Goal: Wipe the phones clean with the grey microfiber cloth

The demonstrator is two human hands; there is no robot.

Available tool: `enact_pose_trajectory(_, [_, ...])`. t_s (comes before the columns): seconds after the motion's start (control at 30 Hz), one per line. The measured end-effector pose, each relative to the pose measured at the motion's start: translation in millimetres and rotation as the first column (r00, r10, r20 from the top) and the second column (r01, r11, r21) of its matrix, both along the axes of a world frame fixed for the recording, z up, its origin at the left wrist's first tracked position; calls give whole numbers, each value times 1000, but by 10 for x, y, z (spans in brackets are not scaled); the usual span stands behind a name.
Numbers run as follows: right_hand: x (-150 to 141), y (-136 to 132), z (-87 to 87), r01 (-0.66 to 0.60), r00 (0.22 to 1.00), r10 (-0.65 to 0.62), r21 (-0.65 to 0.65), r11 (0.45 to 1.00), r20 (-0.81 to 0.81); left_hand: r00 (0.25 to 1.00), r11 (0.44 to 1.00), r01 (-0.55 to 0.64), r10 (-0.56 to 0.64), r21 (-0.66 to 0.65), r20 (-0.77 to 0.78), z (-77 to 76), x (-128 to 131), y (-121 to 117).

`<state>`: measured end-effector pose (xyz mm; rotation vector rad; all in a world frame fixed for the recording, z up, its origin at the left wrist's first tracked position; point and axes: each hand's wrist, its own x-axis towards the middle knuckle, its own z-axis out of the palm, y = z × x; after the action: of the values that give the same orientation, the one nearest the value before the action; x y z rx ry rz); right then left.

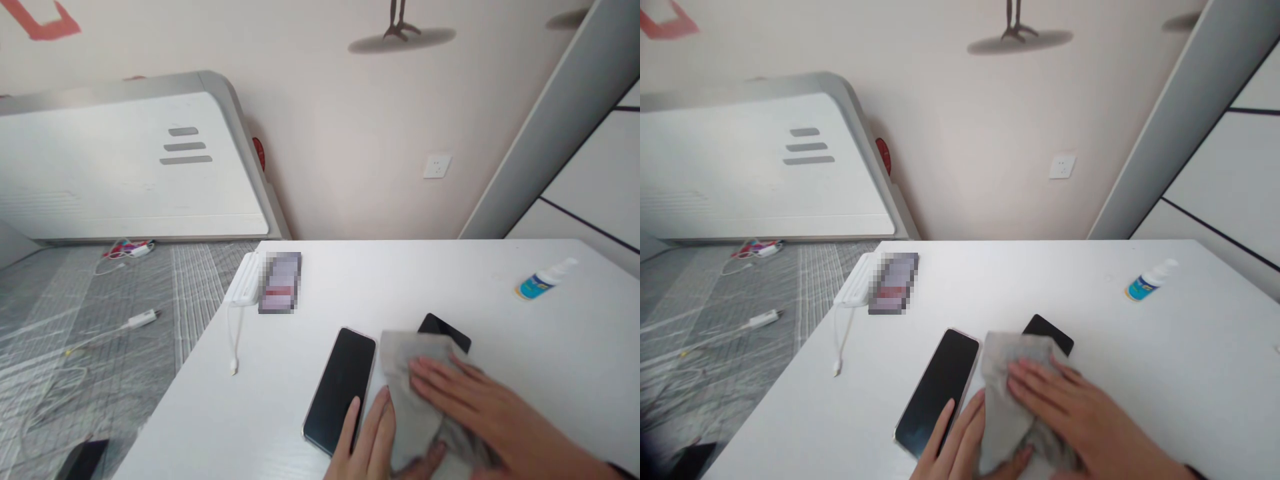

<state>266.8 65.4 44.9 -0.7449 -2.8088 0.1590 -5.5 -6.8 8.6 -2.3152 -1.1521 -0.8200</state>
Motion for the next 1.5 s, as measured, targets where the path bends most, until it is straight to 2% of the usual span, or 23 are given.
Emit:
enact_pose_trajectory(0.07, [12,33,6,110,993,-110,-4,994,-43,999,1000,19,-20,-11,-44,5,-20,4])
enact_pose_trajectory(0.1, [11,41,13,126,991,-126,2,992,-50,998,1000,21,-21,-15,-57,9,-29,6])
enact_pose_trajectory(0.23, [-13,44,54,-42,999,42,27,999,-18,995,999,15,-18,-31,-102,35,-65,6])
enact_pose_trajectory(0.37, [-14,39,66,111,992,-106,82,990,-69,986,997,7,-19,-77,-167,44,-71,-2])
enact_pose_trajectory(0.5, [-2,13,58,-57,998,55,-86,995,-30,988,996,12,-25,-87,-153,76,-82,5])
enact_pose_trajectory(0.63, [28,57,65,124,987,-134,-118,985,-84,949,986,37,-85,-162,-302,208,-160,9])
enact_pose_trajectory(0.67, [25,63,75,97,991,-108,-129,987,-75,935,984,41,-99,-174,-341,236,-182,9])
enact_pose_trajectory(0.73, [8,76,102,-34,999,28,-190,981,-34,917,980,54,-124,-192,-378,264,-217,13])
enact_pose_trajectory(0.77, [1,87,115,-82,997,77,-259,962,-28,917,979,62,-132,-193,-377,265,-226,17])
enact_pose_trajectory(0.8, [-2,101,126,-40,999,34,-289,957,-28,919,980,67,-134,-188,-370,259,-230,23])
enact_pose_trajectory(0.9, [-7,123,141,128,989,-145,-271,954,-43,930,982,86,-139,-166,-341,224,-215,43])
enact_pose_trajectory(0.93, [-13,117,142,111,991,-127,-276,955,-40,944,982,81,-130,-169,-304,215,-205,48])
enact_pose_trajectory(1.03, [-35,100,140,-73,997,66,-326,943,-34,956,977,90,-139,-191,-260,219,-185,54])
enact_pose_trajectory(1.17, [-40,133,143,128,988,-148,-302,945,-43,916,980,124,-173,-154,-362,284,-198,47])
enact_pose_trajectory(1.2, [-45,139,144,111,991,-129,-306,946,-42,917,979,123,-174,-161,-360,293,-207,46])
enact_pose_trajectory(1.3, [-71,173,144,-55,998,47,-353,934,-31,911,974,116,-182,-193,-369,282,-228,47])
enact_pose_trajectory(1.43, [-118,259,141,88,993,-107,-311,946,-43,909,991,86,-119,-98,-400,236,-228,64])
enact_pose_trajectory(1.5, [-149,269,134,1,999,-17,-320,948,-46,904,990,101,-133,-98,-406,231,-223,71])
